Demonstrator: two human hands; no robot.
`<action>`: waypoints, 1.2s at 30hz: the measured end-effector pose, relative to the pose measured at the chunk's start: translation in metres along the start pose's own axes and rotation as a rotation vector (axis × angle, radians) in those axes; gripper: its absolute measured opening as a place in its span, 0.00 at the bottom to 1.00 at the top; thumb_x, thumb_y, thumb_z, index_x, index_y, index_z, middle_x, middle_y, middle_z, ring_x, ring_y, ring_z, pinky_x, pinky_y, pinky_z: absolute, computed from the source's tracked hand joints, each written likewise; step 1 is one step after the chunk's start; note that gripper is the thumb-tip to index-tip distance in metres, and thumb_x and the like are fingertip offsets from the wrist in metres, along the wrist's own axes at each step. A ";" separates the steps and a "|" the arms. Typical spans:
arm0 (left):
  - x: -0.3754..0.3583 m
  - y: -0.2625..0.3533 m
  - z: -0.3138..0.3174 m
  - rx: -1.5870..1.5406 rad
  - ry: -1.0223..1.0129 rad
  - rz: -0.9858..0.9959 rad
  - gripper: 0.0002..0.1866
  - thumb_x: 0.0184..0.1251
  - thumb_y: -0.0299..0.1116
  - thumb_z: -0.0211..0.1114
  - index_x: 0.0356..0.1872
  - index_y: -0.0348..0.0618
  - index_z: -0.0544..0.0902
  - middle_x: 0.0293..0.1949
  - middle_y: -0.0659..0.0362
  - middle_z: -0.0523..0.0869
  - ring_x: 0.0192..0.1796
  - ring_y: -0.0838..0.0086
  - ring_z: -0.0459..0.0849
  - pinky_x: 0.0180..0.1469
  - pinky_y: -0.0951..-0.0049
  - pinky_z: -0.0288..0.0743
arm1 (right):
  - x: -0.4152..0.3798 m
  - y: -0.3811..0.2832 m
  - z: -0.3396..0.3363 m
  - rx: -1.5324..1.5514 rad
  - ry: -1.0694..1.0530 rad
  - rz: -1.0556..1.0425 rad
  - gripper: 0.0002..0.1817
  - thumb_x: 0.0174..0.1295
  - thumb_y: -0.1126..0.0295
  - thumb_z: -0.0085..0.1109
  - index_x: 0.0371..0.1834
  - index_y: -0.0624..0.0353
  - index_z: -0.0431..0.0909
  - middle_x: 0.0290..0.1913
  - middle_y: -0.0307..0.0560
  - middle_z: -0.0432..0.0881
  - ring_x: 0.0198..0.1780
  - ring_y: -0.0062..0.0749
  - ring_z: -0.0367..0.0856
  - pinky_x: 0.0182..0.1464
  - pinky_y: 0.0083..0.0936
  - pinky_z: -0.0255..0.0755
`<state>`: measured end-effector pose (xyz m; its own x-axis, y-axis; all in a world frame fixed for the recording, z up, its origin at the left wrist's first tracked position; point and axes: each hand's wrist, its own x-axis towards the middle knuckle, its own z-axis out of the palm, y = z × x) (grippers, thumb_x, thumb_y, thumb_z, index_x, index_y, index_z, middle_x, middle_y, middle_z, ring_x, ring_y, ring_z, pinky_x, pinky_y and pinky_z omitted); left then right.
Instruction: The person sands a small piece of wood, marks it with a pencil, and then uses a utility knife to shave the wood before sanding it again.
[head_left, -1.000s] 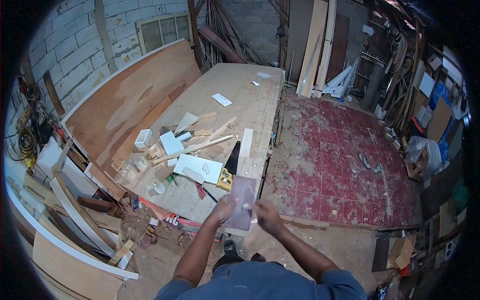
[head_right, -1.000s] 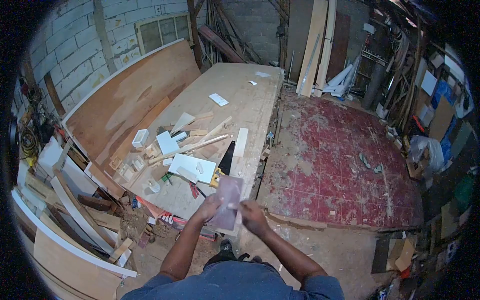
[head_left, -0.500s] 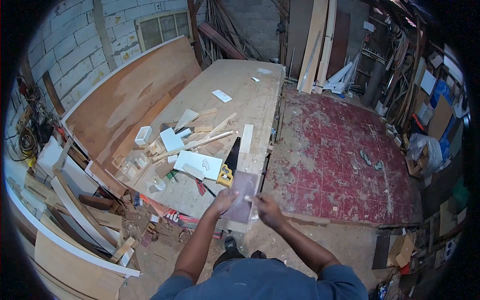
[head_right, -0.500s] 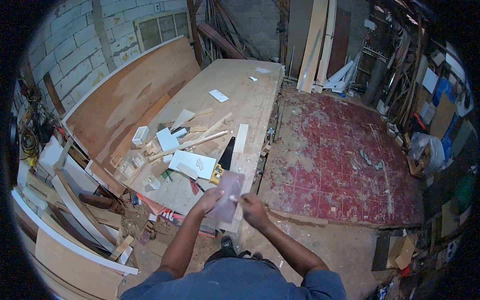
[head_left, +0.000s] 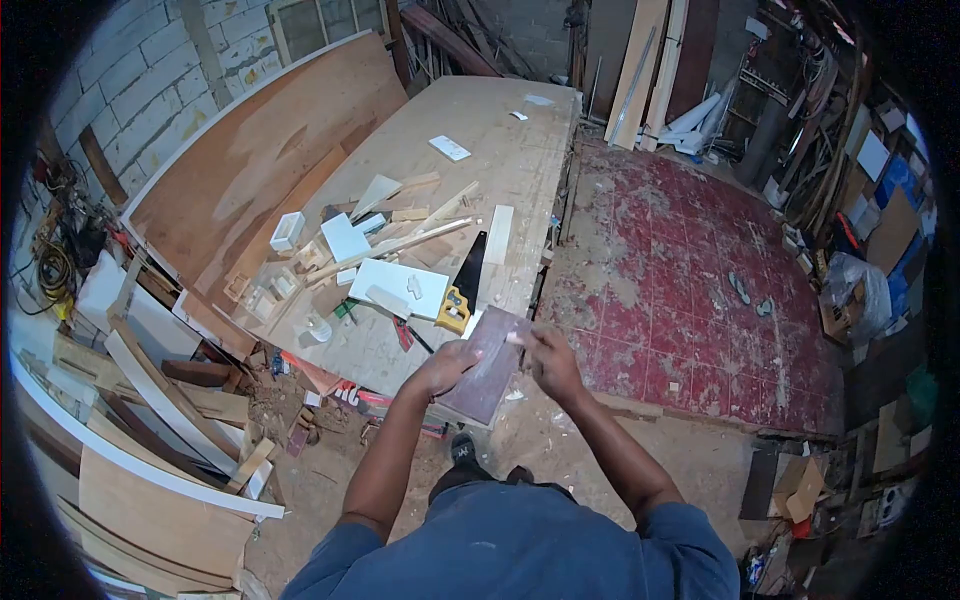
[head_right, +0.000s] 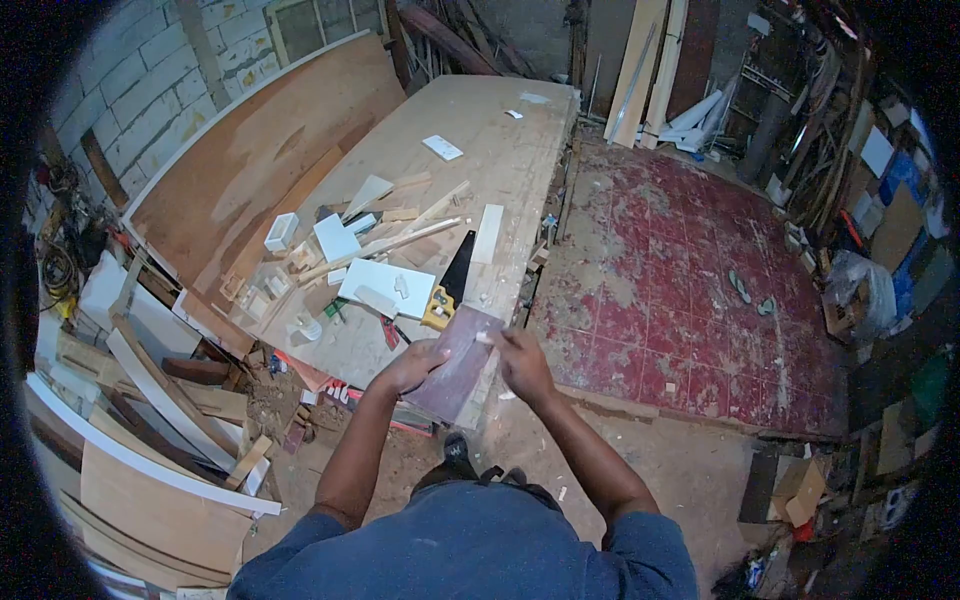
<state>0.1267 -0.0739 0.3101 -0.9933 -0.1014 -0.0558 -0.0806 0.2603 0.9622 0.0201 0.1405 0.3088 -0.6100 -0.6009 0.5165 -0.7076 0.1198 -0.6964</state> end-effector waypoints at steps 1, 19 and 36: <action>0.004 -0.003 0.000 -0.077 -0.014 -0.082 0.19 0.71 0.39 0.56 0.50 0.30 0.79 0.40 0.55 0.85 0.40 0.74 0.81 0.45 0.69 0.75 | -0.006 0.003 0.003 0.003 -0.007 0.004 0.07 0.63 0.76 0.56 0.42 0.62 0.81 0.34 0.51 0.78 0.35 0.43 0.78 0.35 0.31 0.72; -0.001 -0.002 0.009 -0.033 0.065 -0.161 0.18 0.69 0.40 0.58 0.44 0.32 0.81 0.36 0.55 0.85 0.39 0.75 0.80 0.45 0.69 0.74 | -0.003 0.013 -0.004 0.001 -0.062 -0.032 0.12 0.61 0.78 0.53 0.48 0.61 0.80 0.33 0.50 0.77 0.37 0.42 0.77 0.40 0.34 0.72; 0.007 -0.004 -0.005 -0.128 0.198 -0.161 0.19 0.70 0.39 0.57 0.52 0.32 0.78 0.39 0.57 0.84 0.42 0.76 0.79 0.47 0.71 0.73 | 0.014 -0.030 0.006 -0.127 -0.003 -0.402 0.19 0.54 0.85 0.53 0.49 0.60 0.80 0.36 0.53 0.77 0.35 0.44 0.77 0.40 0.33 0.71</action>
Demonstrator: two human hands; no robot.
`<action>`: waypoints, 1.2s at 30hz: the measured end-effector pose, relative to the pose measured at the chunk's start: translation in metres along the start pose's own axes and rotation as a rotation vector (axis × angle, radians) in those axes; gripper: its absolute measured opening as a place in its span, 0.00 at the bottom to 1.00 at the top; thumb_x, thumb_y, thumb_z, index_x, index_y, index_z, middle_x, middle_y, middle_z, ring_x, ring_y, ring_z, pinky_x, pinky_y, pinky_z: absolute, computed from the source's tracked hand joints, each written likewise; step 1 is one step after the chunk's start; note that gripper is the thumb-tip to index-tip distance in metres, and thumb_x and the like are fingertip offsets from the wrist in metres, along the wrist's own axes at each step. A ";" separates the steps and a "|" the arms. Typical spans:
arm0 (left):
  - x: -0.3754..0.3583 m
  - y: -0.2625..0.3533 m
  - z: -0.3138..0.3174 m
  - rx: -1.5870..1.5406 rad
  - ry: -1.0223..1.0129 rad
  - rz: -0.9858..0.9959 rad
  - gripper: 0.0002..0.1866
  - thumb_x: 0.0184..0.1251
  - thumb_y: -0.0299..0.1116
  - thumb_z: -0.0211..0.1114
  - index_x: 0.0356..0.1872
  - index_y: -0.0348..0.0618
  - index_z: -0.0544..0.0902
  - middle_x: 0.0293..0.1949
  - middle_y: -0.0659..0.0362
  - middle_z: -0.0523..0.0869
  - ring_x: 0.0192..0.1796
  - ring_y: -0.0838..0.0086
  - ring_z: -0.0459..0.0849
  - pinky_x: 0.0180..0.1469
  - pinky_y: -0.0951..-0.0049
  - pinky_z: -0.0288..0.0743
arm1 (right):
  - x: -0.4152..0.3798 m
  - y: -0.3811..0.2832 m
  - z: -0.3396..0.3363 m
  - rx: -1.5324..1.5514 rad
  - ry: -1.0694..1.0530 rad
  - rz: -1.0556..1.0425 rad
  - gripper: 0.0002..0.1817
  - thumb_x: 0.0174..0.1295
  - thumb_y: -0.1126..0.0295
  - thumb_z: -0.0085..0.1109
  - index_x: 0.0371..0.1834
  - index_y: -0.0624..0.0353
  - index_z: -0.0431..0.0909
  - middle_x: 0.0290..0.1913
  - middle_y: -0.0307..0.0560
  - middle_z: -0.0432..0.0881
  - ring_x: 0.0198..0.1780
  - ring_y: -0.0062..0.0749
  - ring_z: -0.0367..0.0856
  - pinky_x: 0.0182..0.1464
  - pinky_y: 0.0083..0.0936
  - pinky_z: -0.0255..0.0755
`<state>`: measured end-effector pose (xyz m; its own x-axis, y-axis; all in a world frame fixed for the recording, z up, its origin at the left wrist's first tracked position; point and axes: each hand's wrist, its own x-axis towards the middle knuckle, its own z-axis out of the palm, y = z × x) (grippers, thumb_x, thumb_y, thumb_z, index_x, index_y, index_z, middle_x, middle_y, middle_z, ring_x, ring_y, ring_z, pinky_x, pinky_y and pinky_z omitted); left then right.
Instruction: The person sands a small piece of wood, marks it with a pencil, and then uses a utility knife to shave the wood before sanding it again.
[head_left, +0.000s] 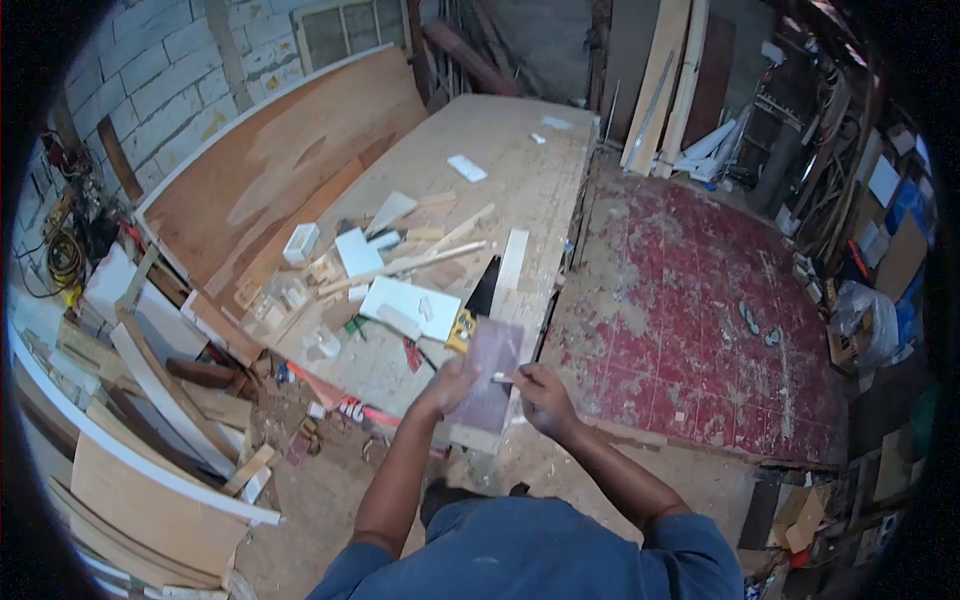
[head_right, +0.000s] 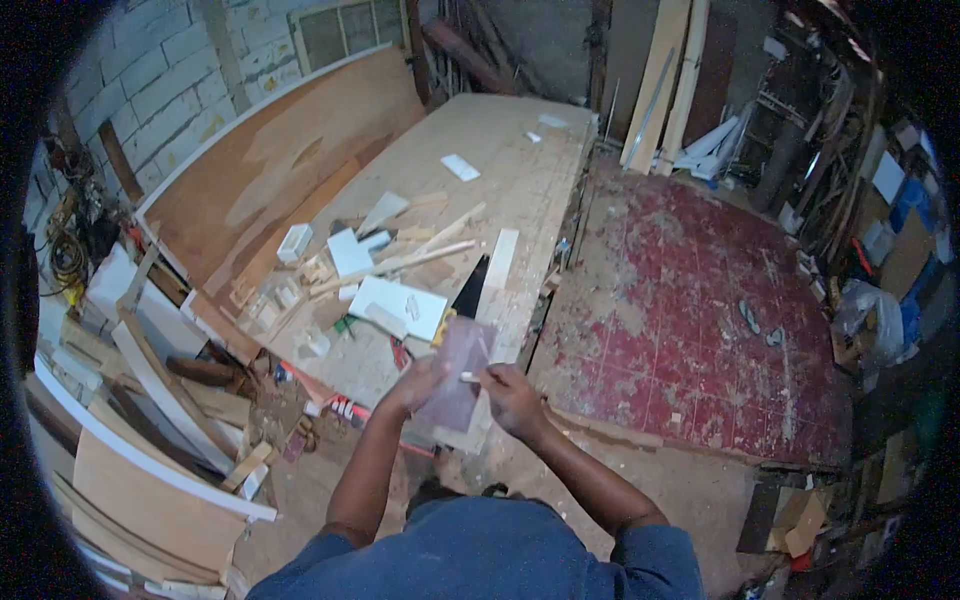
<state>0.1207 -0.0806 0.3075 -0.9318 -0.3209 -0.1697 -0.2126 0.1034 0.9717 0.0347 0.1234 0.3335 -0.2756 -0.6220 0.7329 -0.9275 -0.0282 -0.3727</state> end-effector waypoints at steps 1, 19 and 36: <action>0.003 0.002 -0.002 0.005 -0.007 0.028 0.19 0.70 0.39 0.57 0.52 0.32 0.78 0.39 0.57 0.84 0.42 0.76 0.79 0.47 0.71 0.73 | 0.004 0.021 0.003 -0.026 0.020 0.095 0.21 0.52 0.86 0.52 0.50 0.59 0.80 0.36 0.53 0.77 0.36 0.45 0.77 0.40 0.33 0.71; 0.008 -0.021 -0.127 0.007 -0.004 -0.011 0.19 0.73 0.40 0.54 0.49 0.32 0.80 0.41 0.55 0.85 0.42 0.75 0.81 0.48 0.69 0.75 | 0.059 -0.038 0.118 0.248 -0.119 0.445 0.11 0.56 0.78 0.56 0.42 0.61 0.82 0.36 0.57 0.79 0.39 0.46 0.78 0.41 0.35 0.72; 0.012 -0.078 -0.219 0.163 -0.018 -0.075 0.19 0.73 0.41 0.55 0.48 0.34 0.81 0.39 0.59 0.85 0.40 0.77 0.80 0.47 0.72 0.74 | 0.077 -0.098 0.205 0.003 -0.122 0.303 0.14 0.61 0.81 0.50 0.47 0.59 0.80 0.40 0.56 0.78 0.45 0.49 0.78 0.47 0.39 0.73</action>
<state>0.1904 -0.2991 0.2659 -0.9163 -0.3169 -0.2449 -0.3251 0.2314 0.9169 0.1561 -0.0823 0.3096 -0.5066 -0.6916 0.5148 -0.8072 0.1706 -0.5652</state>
